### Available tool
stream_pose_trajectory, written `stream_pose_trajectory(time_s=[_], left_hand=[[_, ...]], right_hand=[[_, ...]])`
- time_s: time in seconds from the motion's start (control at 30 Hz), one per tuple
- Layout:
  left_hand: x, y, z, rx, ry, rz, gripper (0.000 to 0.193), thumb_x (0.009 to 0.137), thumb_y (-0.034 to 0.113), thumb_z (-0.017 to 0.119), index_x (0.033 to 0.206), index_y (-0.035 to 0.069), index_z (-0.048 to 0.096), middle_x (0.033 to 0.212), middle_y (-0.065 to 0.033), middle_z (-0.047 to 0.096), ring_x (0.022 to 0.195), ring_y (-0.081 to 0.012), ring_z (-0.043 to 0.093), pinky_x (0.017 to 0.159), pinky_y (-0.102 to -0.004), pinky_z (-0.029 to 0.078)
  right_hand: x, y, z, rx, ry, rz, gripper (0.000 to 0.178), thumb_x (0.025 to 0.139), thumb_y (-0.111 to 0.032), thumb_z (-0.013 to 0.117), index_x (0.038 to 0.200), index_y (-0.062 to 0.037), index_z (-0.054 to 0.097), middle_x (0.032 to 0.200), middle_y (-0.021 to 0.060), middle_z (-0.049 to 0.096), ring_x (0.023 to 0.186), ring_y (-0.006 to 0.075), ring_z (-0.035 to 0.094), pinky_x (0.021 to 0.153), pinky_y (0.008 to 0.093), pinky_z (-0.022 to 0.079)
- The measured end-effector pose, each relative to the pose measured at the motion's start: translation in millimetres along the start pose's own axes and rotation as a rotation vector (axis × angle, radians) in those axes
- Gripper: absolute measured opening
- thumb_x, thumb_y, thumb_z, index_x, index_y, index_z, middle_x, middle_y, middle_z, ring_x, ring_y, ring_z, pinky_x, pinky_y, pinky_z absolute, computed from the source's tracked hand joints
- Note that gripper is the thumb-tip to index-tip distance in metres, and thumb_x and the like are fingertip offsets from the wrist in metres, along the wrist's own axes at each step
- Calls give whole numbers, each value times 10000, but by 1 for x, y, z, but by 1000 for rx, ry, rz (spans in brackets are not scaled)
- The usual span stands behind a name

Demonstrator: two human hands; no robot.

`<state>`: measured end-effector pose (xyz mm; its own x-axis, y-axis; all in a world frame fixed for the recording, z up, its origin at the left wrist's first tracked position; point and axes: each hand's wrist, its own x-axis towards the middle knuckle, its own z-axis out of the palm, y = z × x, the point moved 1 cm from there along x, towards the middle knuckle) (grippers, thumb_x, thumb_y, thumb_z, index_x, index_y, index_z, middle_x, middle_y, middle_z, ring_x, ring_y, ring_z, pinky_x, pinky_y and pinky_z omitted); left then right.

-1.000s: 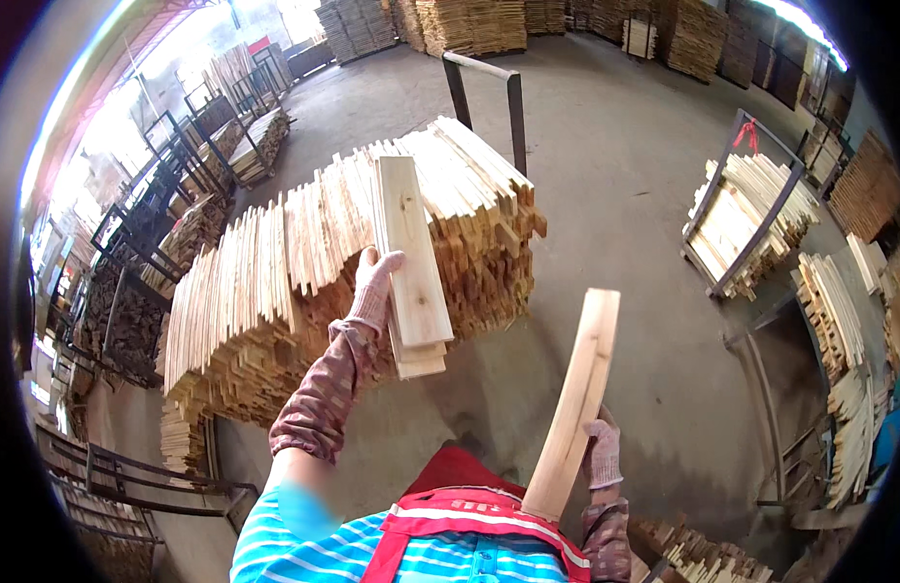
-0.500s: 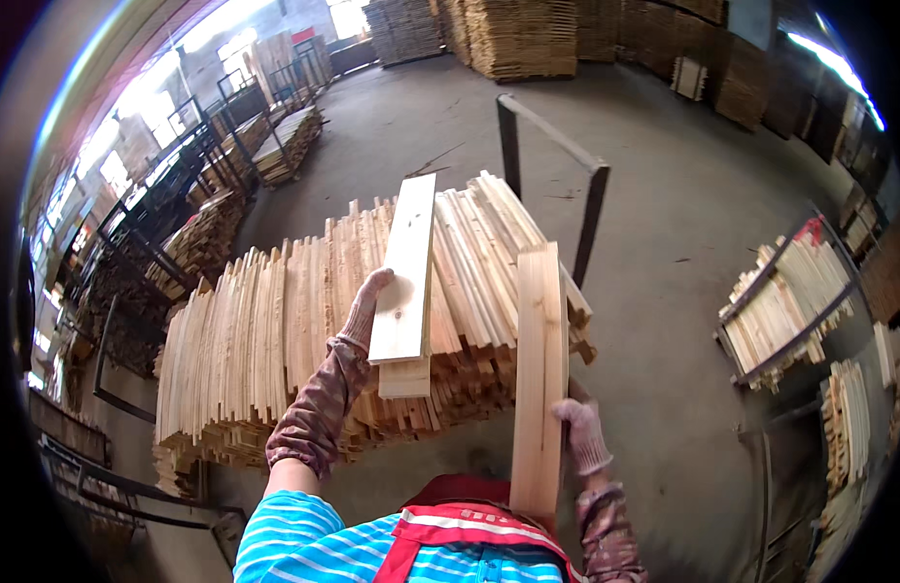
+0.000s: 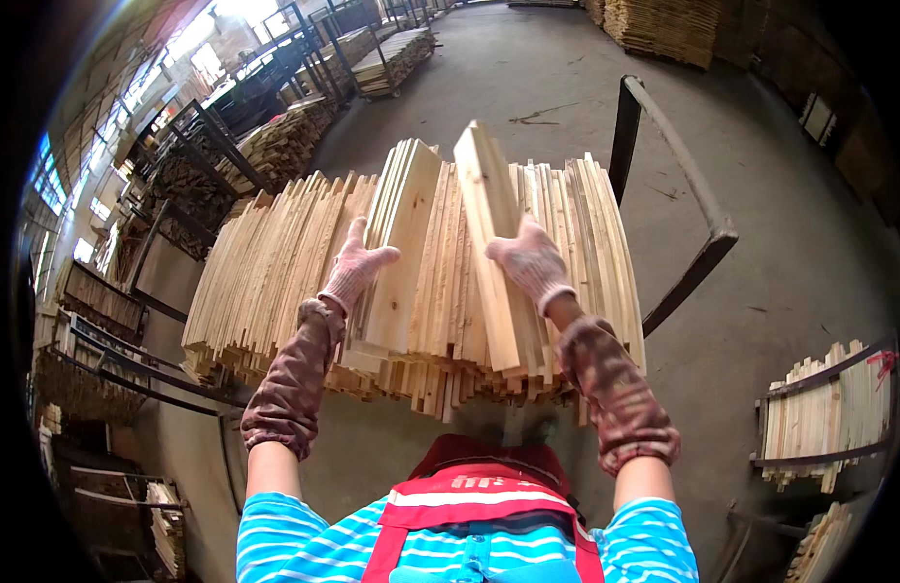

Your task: The person picks up wooden planks from a pile and stacks them onto a metal rack. They walk through the workshop to retrieve more planks and continue stacking them in an organized manner.

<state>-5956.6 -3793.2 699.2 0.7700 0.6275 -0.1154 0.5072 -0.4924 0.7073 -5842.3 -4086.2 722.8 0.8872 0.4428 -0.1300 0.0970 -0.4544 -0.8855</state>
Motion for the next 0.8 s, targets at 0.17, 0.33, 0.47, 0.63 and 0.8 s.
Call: stream_pose_trajectory(time_s=[0.17,0.33,0.47,0.63,0.8], left_hand=[[-24,45,31,366,5,-145,931,745,301,760,1527,107,293,1346,-257,551,1254,-430,569,1043,-494,497],[-20,27,32,413,19,-155,1010,754,350,791,1571,132,240,1437,-244,505,1324,-412,526,1067,-500,480],[-17,40,28,406,-31,-208,1055,741,361,813,1586,153,217,1434,-245,530,1323,-411,535,1093,-483,460],[4,13,-3,187,28,-107,1088,712,315,837,1589,153,214,1449,-269,526,1334,-404,533,1085,-471,465],[3,21,-8,292,-114,-138,996,779,356,755,1583,121,216,1387,-245,514,1237,-375,586,1042,-483,492]], right_hand=[[35,10,22,-499,-98,2,613,793,-304,677,1258,36,466,1017,253,696,982,371,722,875,484,569],[43,9,27,-454,-174,5,602,794,-299,679,1247,37,468,1057,279,694,1022,432,704,896,497,560],[49,16,5,-272,-187,73,576,804,-288,695,1270,2,520,1064,246,701,972,375,718,893,465,567],[65,28,-6,191,-212,113,427,799,-255,718,1117,16,631,994,174,703,793,253,692,749,376,569],[54,54,15,171,-176,61,511,844,-283,639,1237,44,641,1096,189,691,1008,299,662,936,360,508]])
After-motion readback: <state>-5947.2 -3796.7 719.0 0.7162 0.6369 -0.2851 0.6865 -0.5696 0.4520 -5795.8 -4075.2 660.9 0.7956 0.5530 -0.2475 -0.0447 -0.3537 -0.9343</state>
